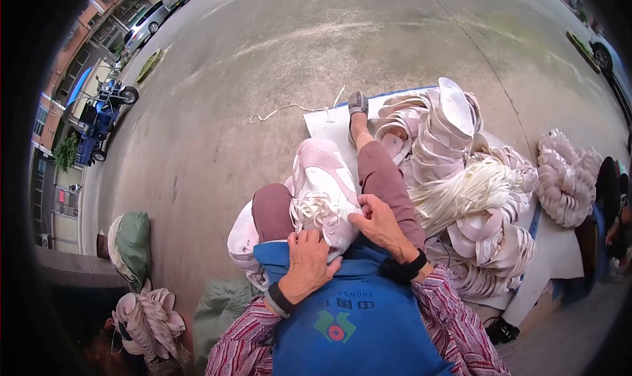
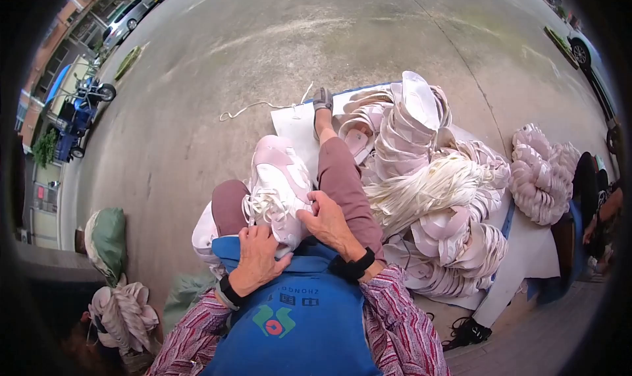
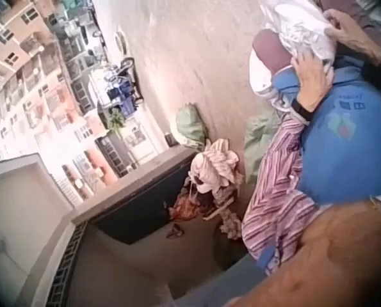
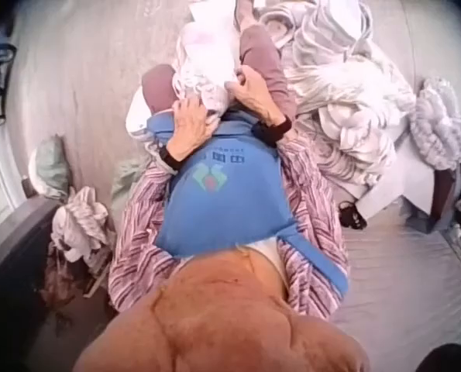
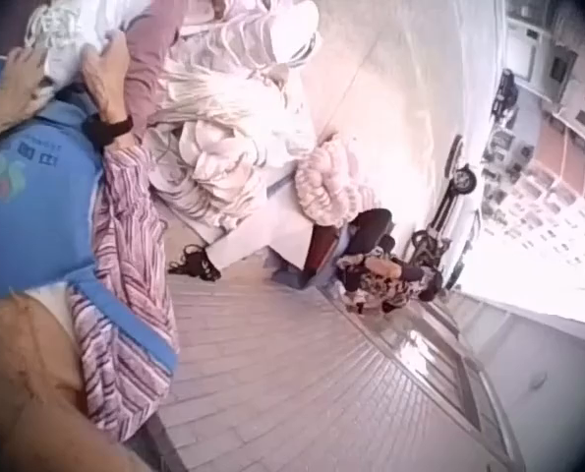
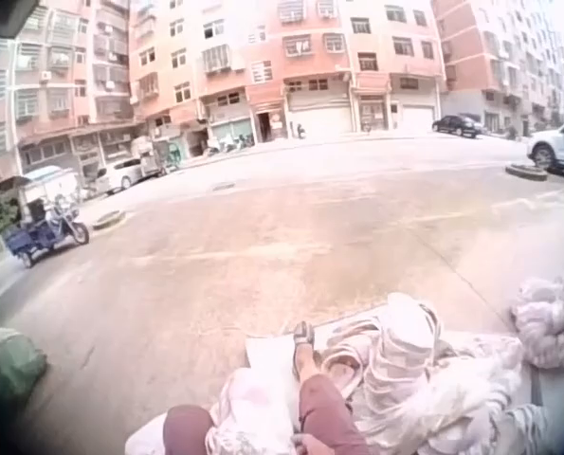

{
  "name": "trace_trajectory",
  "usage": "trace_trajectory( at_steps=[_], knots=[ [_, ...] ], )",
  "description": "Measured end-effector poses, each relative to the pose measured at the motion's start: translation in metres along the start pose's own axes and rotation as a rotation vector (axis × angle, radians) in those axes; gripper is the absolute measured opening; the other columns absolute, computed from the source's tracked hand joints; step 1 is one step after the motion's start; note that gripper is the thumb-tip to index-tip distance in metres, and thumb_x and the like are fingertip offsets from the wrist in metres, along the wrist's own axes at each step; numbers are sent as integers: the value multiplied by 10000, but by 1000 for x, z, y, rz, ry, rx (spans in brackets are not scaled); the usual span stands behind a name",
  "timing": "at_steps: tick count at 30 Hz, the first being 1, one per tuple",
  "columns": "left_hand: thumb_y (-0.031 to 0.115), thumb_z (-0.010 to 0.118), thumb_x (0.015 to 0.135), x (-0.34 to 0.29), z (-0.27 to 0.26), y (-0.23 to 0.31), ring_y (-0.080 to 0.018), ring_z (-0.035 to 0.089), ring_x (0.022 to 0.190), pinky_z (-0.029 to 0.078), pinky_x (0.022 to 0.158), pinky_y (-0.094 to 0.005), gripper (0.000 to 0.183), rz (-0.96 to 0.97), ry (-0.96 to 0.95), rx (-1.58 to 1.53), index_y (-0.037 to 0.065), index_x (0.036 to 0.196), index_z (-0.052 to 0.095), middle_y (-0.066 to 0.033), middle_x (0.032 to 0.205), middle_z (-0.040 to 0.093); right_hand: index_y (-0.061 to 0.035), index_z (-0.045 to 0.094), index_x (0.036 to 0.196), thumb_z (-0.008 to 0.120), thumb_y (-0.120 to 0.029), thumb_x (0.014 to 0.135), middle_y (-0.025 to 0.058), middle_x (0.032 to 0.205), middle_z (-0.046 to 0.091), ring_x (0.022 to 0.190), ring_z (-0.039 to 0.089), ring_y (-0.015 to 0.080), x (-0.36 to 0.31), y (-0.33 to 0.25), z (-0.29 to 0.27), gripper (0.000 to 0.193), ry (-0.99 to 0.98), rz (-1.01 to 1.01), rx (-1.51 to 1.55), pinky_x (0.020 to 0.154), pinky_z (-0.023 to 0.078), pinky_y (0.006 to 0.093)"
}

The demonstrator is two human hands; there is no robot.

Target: Lacing a new shoe as part of a manufacturing or assembly process.

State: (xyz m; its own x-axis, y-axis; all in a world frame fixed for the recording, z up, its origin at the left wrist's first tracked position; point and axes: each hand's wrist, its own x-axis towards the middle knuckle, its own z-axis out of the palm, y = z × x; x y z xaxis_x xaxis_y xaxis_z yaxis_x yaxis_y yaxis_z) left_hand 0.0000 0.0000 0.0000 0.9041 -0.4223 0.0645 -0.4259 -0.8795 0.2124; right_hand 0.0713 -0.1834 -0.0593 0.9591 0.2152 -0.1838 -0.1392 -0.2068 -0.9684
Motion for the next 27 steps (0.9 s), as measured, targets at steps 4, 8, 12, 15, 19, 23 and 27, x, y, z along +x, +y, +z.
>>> trace_trajectory(
  at_steps=[4,8,12,15,19,23,27],
  knots=[
    [307,756,668,0,3,6,-281,464,925,307,834,-444,357,-79,10,-19,93,939,666,-106,924,498,55,561,1067,604,-142,810,12,699,520,626,479,82,-4,-2,-6,327,-34,21,207,562,402,246],
    [300,750,690,5,6,12,-272,462,922,283,830,-440,314,-116,66,-106,90,912,676,-90,920,507,52,580,1108,538,-98,850,3,716,555,595,488,67,5,1,-17,302,-117,65,276,538,421,235],
    [311,749,703,7,7,15,-262,464,928,275,838,-450,299,-191,123,-159,87,889,680,-75,898,522,31,587,1172,499,-87,891,-1,749,585,566,497,44,12,-4,-21,317,-289,174,497,501,427,195],
    [313,752,706,2,12,10,-260,465,930,273,841,-450,286,-205,151,-192,91,874,685,-66,886,541,20,602,1159,502,-109,914,-15,731,572,528,471,25,10,-8,-24,294,-372,211,546,469,400,157],
    [314,754,704,-2,7,9,-257,468,944,270,865,-459,270,-253,153,-267,94,850,694,-57,878,556,0,602,1156,553,-172,929,-43,812,604,545,476,10,17,-4,-23,289,-519,204,466,463,388,150],
    [297,741,719,-2,2,6,-248,473,984,248,924,-496,243,-302,192,-332,88,838,702,-54,895,568,-19,630,1043,573,-131,895,-48,671,526,487,436,16,19,-29,-19,193,-423,186,125,373,341,158],
    [274,720,741,-5,-10,5,-254,466,1027,217,962,-520,236,-246,177,-488,86,882,702,-66,1010,572,-4,550,1199,660,-155,851,40,917,651,744,601,76,15,-38,-9,395,-358,92,242,641,494,202]
  ],
)
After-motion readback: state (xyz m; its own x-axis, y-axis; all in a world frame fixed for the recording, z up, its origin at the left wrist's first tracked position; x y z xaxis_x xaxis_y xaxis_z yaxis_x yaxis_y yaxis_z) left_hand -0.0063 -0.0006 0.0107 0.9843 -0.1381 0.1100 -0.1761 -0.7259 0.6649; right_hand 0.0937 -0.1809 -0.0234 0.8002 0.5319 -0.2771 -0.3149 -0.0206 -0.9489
